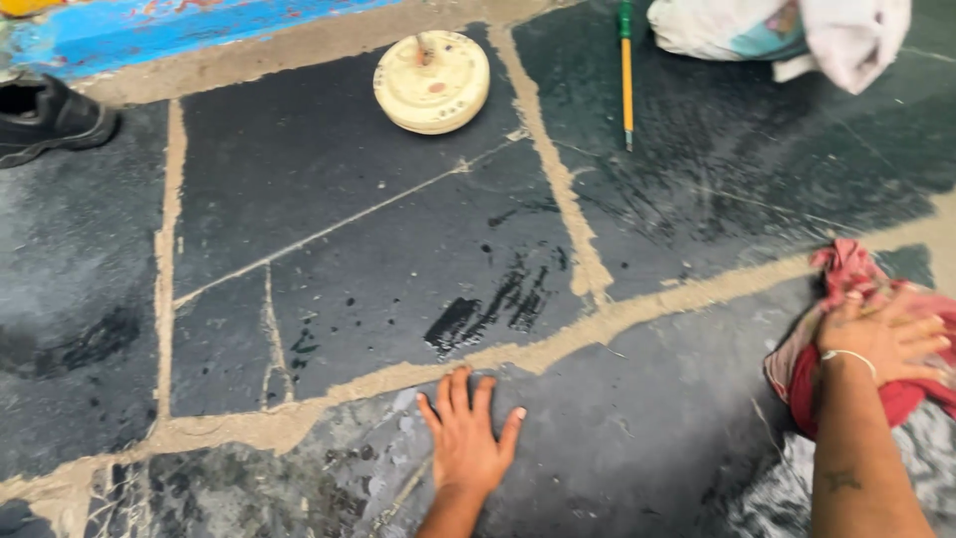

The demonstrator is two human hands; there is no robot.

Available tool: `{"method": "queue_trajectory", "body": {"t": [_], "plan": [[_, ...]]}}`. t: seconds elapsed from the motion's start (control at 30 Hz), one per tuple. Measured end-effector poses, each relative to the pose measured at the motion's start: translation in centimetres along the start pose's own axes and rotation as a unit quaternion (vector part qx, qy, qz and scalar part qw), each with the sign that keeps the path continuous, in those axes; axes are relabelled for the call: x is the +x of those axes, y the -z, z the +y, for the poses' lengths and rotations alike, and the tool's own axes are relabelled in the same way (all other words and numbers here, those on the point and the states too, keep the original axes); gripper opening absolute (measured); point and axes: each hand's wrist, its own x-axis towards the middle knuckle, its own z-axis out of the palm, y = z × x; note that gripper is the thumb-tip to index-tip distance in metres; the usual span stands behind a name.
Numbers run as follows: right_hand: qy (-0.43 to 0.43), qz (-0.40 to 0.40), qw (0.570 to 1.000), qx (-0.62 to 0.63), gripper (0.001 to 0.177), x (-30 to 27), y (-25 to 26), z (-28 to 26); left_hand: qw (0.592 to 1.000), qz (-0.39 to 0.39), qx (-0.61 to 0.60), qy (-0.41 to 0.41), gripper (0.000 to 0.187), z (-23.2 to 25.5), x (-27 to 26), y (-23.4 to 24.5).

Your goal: The person wipes a dark tiled floor with a cloth, repeatedly dipping the cloth into a bucket of water and wringing it out. They move a green stool and a small container to reach different areas, then continue wiping the floor.

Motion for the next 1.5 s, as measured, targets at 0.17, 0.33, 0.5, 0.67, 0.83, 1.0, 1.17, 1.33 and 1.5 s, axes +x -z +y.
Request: {"method": "queue_trajectory", "body": {"t": [0.17,0.33,0.5,0.67,0.83,1.0,1.17,1.33,1.5], "plan": [[0.19,-0.003,0.979,-0.066,0.074,-4.1,-4.0,-10.3,1.0,0.009,-0.019,-0.008,0.064,0.1,0.0,0.3],[0.406,0.019,0.907,-0.115,0.066,-15.1,-7.6,-24.8,0.999,0.019,-0.044,-0.018,0.066,0.1,0.0,0.1],[0.547,-0.006,0.837,0.002,0.056,-28.7,-8.1,-36.2,0.997,0.021,-0.075,-0.027,0.065,-0.5,-0.3,-0.7],[0.67,-0.087,0.733,0.079,0.054,-46.9,-7.7,-41.7,0.99,0.105,-0.031,-0.087,0.077,-1.0,0.2,-1.7],[0.757,-0.154,0.603,0.2,0.052,-59.1,-6.0,-39.8,0.989,-0.028,-0.141,-0.036,0.075,-1.1,0.6,-0.8],[0.803,-0.1,0.482,0.335,0.05,-61.6,-3.0,-35.9,0.988,-0.004,-0.148,-0.033,0.072,-0.8,0.6,0.7],[0.761,-0.352,0.525,0.147,0.047,-54.1,-1.6,-37.0,0.987,0.077,-0.132,-0.048,0.073,-0.7,0.5,0.5],[0.69,-0.144,0.699,0.119,0.024,-37.9,-1.9,-34.8,0.97,-0.24,0.039,0.021,0.105,-0.9,1.1,0.2],[0.557,-0.005,0.831,0.014,0.054,-21.3,-0.5,-23.3,0.999,0.012,-0.033,-0.022,0.073,-0.5,1.1,0.5]]}}
